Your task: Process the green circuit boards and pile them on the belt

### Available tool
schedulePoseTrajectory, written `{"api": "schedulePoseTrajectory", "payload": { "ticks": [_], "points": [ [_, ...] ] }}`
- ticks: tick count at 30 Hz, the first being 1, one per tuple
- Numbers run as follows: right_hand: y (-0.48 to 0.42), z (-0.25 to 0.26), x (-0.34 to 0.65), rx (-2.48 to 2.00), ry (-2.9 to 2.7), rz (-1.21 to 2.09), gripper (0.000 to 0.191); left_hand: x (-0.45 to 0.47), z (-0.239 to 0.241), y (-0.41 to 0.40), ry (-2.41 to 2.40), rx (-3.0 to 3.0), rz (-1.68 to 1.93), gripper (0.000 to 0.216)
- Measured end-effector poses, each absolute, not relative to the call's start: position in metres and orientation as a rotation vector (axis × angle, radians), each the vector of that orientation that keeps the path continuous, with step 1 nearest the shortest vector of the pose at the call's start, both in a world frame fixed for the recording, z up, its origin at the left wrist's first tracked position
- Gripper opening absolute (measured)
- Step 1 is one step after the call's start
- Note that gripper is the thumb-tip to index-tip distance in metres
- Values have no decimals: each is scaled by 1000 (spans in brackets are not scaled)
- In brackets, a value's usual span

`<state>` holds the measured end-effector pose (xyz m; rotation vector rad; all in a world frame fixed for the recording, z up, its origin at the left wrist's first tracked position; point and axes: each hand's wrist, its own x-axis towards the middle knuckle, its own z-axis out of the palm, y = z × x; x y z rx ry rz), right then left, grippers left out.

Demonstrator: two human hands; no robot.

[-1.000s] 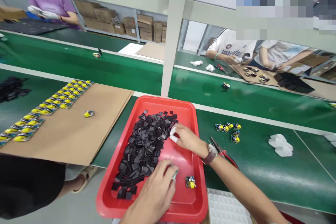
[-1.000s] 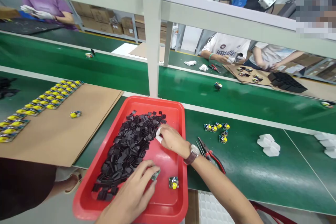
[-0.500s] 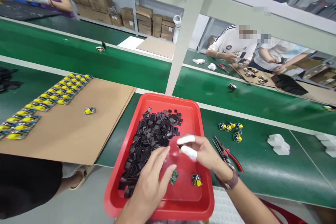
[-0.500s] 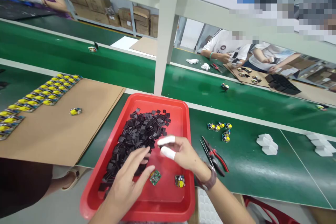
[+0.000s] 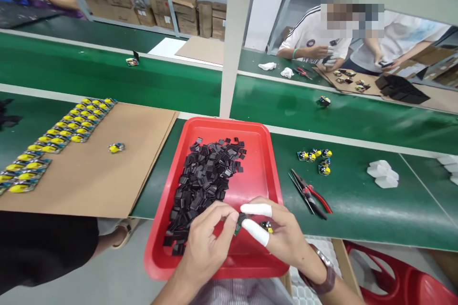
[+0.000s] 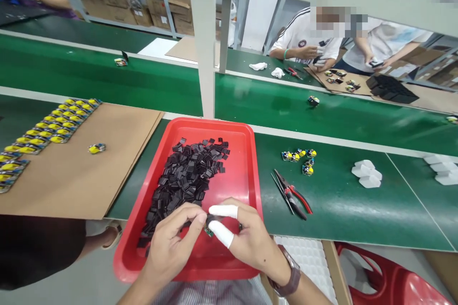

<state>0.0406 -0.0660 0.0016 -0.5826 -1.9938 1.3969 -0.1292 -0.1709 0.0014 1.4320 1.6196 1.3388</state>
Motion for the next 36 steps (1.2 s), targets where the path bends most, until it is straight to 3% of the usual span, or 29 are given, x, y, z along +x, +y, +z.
{"api": "schedulePoseTrajectory", "payload": {
  "ticks": [5,10,15,18,20,25,32,36],
  "points": [
    [-68,-2,52,-702,-1884,1634,16,-118,9,-167,1593,1540,1276,13],
    [-70,-4,65,-745,-1720,1634,6,-123,8,-169,1611,1610,1164,15],
    [-71,-13,84,-870,-1541,1541,7,-138,-10,-174,1784,1849,708,46],
    [-75,-21,88,-886,-1557,1523,7,-132,-22,-172,1804,1949,555,37],
    [-77,-23,86,-879,-1551,1553,8,-124,-24,-171,1772,1892,630,31],
    [-78,-15,77,-769,-1652,1533,21,-113,-7,-172,1593,1480,931,44],
    [-81,-10,71,-734,-1672,1494,21,-112,4,-172,1357,1132,1302,23],
    [-81,-5,71,-678,-1695,1464,33,-118,-2,-177,1316,1056,1265,41]
  ]
}}
